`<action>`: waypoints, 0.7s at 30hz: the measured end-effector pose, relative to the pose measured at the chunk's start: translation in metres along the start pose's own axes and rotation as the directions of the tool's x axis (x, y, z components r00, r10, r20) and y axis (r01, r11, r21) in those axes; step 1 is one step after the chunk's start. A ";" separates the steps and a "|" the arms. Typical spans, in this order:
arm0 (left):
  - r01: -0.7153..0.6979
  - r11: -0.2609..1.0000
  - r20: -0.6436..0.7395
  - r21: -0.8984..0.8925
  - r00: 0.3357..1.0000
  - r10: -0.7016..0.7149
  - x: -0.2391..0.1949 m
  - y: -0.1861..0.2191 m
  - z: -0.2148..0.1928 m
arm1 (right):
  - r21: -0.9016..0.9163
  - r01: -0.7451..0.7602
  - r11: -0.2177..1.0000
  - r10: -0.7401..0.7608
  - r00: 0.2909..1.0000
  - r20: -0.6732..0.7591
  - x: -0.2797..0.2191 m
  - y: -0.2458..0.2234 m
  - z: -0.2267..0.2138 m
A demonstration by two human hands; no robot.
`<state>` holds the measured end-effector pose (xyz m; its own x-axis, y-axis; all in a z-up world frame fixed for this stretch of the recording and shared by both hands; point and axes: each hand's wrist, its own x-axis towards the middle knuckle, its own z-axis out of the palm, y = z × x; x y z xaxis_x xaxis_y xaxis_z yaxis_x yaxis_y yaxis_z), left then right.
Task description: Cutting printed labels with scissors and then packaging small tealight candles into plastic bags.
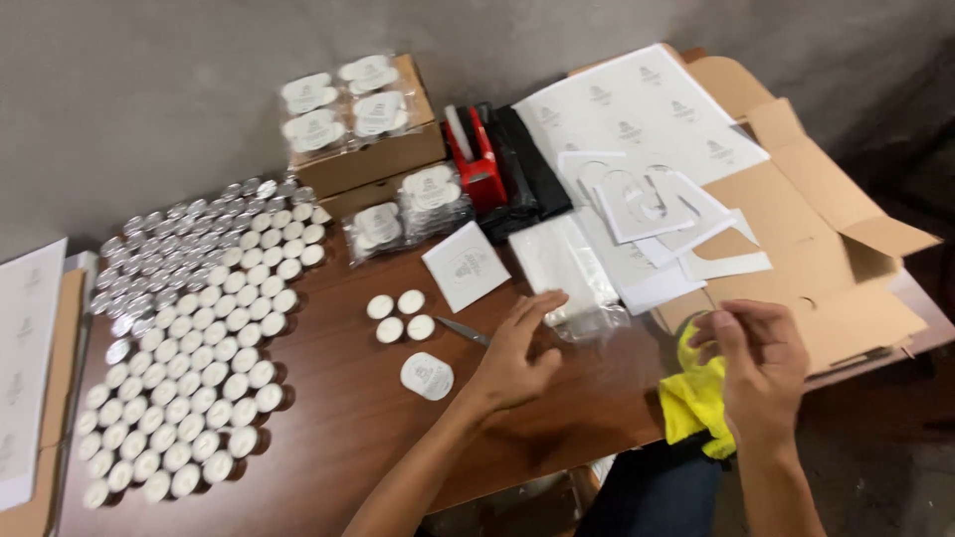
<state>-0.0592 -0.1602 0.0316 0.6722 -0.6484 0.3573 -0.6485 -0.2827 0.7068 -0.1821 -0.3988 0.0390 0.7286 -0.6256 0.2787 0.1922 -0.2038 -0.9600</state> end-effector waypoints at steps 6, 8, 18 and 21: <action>0.060 0.292 -0.001 -0.955 0.979 -0.203 -0.039 -0.027 -0.029 | 0.261 -0.225 0.939 0.152 0.950 0.273 -0.004 -0.006 0.103; 0.175 0.429 -0.032 -0.886 0.901 -0.434 -0.051 -0.016 -0.053 | 0.228 -0.307 0.924 0.216 0.911 0.351 -0.007 -0.024 0.135; 0.227 0.472 -0.252 -0.852 0.612 -0.750 -0.103 -0.056 -0.124 | 0.166 -0.597 0.785 0.331 0.631 0.702 -0.021 -0.015 0.211; 0.230 0.542 -0.312 -0.808 0.614 -0.725 -0.109 -0.057 -0.134 | 0.139 -0.611 0.780 0.336 0.595 0.730 -0.024 -0.009 0.223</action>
<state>-0.0480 0.0217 0.0346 0.9943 0.0269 -0.1027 0.0918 0.2686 0.9589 -0.0549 -0.2136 0.0349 0.9780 0.1095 -0.1774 -0.2041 0.3277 -0.9225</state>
